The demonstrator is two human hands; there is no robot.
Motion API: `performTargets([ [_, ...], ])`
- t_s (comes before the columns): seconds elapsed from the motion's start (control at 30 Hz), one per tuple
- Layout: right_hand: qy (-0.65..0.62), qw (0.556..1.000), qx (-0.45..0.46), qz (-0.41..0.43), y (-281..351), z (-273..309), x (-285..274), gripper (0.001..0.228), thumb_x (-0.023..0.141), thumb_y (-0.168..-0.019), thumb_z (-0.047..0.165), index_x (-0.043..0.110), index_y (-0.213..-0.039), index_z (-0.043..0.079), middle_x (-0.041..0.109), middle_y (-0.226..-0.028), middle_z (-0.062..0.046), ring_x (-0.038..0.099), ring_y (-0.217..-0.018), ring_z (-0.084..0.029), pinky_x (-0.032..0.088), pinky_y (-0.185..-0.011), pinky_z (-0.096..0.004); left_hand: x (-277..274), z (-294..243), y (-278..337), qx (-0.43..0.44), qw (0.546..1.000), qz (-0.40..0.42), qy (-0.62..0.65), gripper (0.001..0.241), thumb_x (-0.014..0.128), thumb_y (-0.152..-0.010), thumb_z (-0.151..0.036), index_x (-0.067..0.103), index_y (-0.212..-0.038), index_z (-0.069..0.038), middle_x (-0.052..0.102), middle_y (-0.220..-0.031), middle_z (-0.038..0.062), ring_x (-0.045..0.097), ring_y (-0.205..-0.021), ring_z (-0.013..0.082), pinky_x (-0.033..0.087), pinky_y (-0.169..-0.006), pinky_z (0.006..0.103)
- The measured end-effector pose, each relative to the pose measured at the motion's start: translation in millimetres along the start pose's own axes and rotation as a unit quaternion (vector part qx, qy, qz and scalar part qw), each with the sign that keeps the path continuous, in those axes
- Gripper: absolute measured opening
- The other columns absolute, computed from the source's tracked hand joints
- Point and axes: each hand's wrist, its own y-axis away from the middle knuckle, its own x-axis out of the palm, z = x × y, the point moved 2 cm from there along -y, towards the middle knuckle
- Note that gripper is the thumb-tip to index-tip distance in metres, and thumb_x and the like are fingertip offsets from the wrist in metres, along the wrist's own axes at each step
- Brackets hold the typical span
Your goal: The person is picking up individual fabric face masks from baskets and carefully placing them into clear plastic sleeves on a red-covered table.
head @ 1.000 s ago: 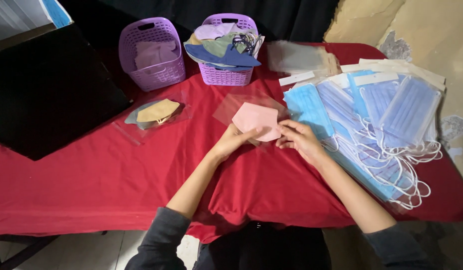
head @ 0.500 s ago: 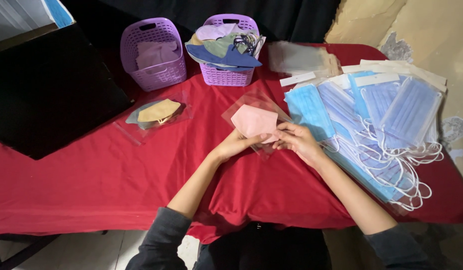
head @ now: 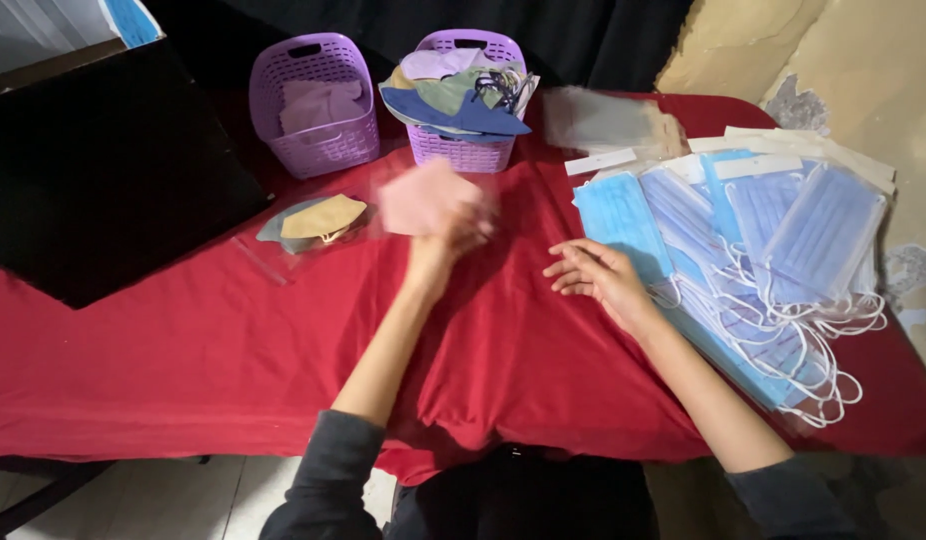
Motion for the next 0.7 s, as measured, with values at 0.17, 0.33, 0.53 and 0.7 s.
performTargets([
  [0.17, 0.004, 1.0, 0.009, 0.003, 1.7, 1.6, -0.8, 0.035, 0.061, -0.103, 0.027, 0.068, -0.124, 0.001, 0.074, -0.1, -0.023, 0.076, -0.079, -0.025, 0.063, -0.069, -0.033, -66.1, -39.7, -35.3, 0.052, 0.985, -0.07, 0.151, 0.051, 0.077, -0.089, -0.018, 0.054, -0.127, 0.007, 0.065, -0.121, 0.029, 0.068, -0.111, 0.0442, 0.057, -0.101, 0.0544],
  [0.33, 0.017, 1.0, 0.012, 0.018, 1.1, -0.2, 0.4, 0.034, 0.061, -0.102, 0.025, 0.067, -0.125, 0.001, 0.074, -0.102, -0.023, 0.076, -0.08, -0.026, 0.063, -0.07, -0.035, -70.5, -34.5, -30.9, -0.031, 0.975, -0.056, 0.212, 0.096, 0.075, -0.094, -0.04, 0.014, -0.16, -0.005, 0.05, -0.146, 0.032, 0.055, -0.134, 0.0445, 0.053, -0.109, 0.0488],
  [0.53, 0.027, 1.0, 0.0, -0.008, -4.7, -9.3, -8.4, 0.033, 0.062, -0.101, 0.023, 0.068, -0.124, 0.0, 0.074, -0.101, -0.023, 0.076, -0.08, -0.025, 0.064, -0.071, -0.036, -20.0, -18.7, -8.0, 0.015, 0.984, 0.02, -0.176, 0.047, 0.068, -0.094, -0.018, 0.059, -0.136, -0.001, 0.071, -0.113, 0.025, 0.075, -0.098, 0.036, 0.061, -0.094, 0.047],
  [0.7, 0.042, 0.999, 0.015, -0.005, -7.4, -16.7, -7.1, 0.029, 0.061, -0.101, 0.018, 0.07, -0.122, 0.0, 0.074, -0.099, -0.022, 0.076, -0.078, -0.024, 0.064, -0.069, -0.034, 17.0, -20.8, -30.7, 0.398, 0.689, -0.021, -0.605, 0.039, 0.076, -0.091, -0.03, 0.067, -0.129, -0.025, 0.055, -0.134, 0.008, 0.061, -0.119, 0.0328, 0.054, -0.1, 0.0462],
])
